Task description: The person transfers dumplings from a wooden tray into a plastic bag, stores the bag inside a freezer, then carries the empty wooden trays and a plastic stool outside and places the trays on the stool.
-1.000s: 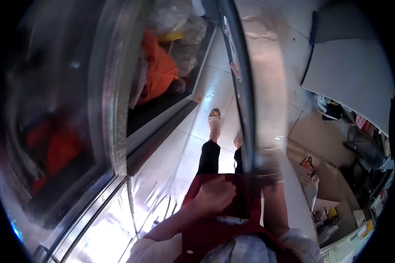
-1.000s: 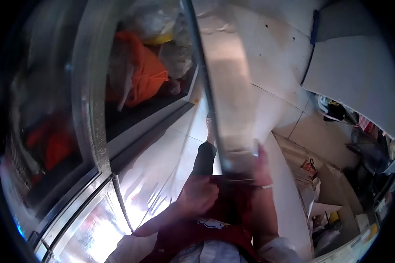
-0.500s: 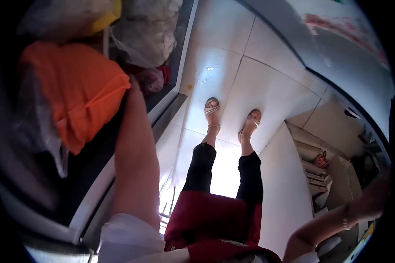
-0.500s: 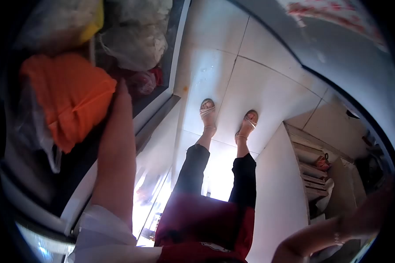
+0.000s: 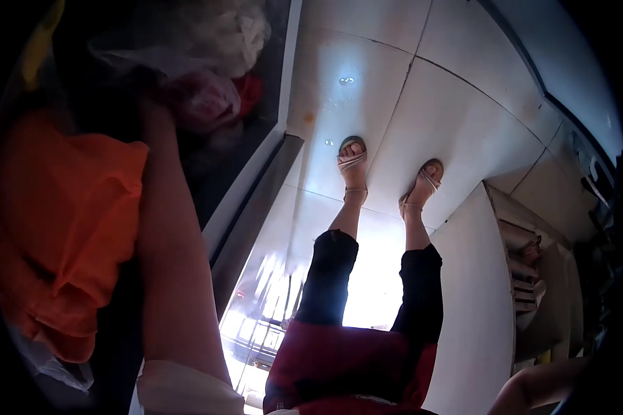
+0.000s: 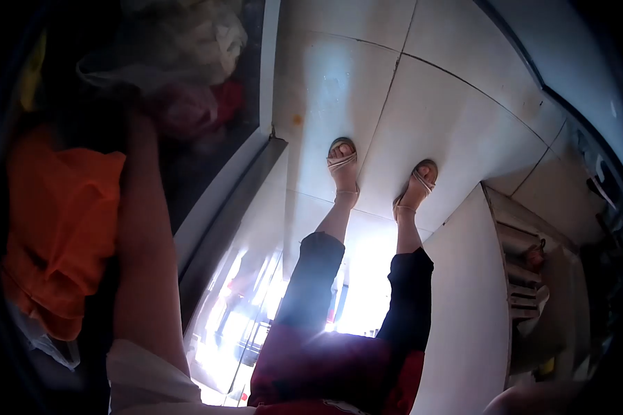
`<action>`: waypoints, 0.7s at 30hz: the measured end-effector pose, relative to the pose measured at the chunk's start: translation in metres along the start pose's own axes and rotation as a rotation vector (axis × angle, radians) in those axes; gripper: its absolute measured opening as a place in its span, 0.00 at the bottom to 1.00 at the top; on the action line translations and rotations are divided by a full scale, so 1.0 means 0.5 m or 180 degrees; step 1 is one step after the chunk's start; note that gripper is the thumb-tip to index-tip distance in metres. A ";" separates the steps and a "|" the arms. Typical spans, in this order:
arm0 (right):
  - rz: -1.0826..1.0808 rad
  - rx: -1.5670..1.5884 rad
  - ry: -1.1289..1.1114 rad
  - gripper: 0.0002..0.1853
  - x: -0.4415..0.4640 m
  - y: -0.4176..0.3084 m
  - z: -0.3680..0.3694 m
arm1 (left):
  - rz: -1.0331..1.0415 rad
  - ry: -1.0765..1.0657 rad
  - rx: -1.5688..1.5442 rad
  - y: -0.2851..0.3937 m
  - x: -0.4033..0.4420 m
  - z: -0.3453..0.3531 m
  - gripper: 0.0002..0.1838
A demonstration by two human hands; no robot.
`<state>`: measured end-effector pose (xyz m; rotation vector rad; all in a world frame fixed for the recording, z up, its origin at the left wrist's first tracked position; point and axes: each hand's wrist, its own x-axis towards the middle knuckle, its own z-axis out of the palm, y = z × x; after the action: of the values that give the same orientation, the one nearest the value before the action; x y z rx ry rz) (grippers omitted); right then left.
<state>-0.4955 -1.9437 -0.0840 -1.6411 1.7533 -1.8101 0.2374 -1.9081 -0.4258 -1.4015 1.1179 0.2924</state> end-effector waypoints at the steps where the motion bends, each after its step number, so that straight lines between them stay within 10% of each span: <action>1: -0.0004 -0.0051 -0.0015 0.29 0.008 0.006 -0.006 | 0.0011 0.0020 0.0022 -0.005 0.001 0.001 0.18; 13: -0.0290 -0.0339 -0.0470 0.31 0.028 0.035 -0.025 | 0.0230 0.0032 0.0051 -0.025 -0.015 0.014 0.16; 21: -0.0359 -0.0412 -0.0049 0.27 0.029 0.034 -0.017 | 0.0851 -0.1431 -0.1020 0.079 -0.107 0.103 0.15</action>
<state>-0.5169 -1.9540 -0.0865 -1.8324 1.8420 -1.7579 0.2041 -1.8311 -0.4212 -1.3666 0.9030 0.9650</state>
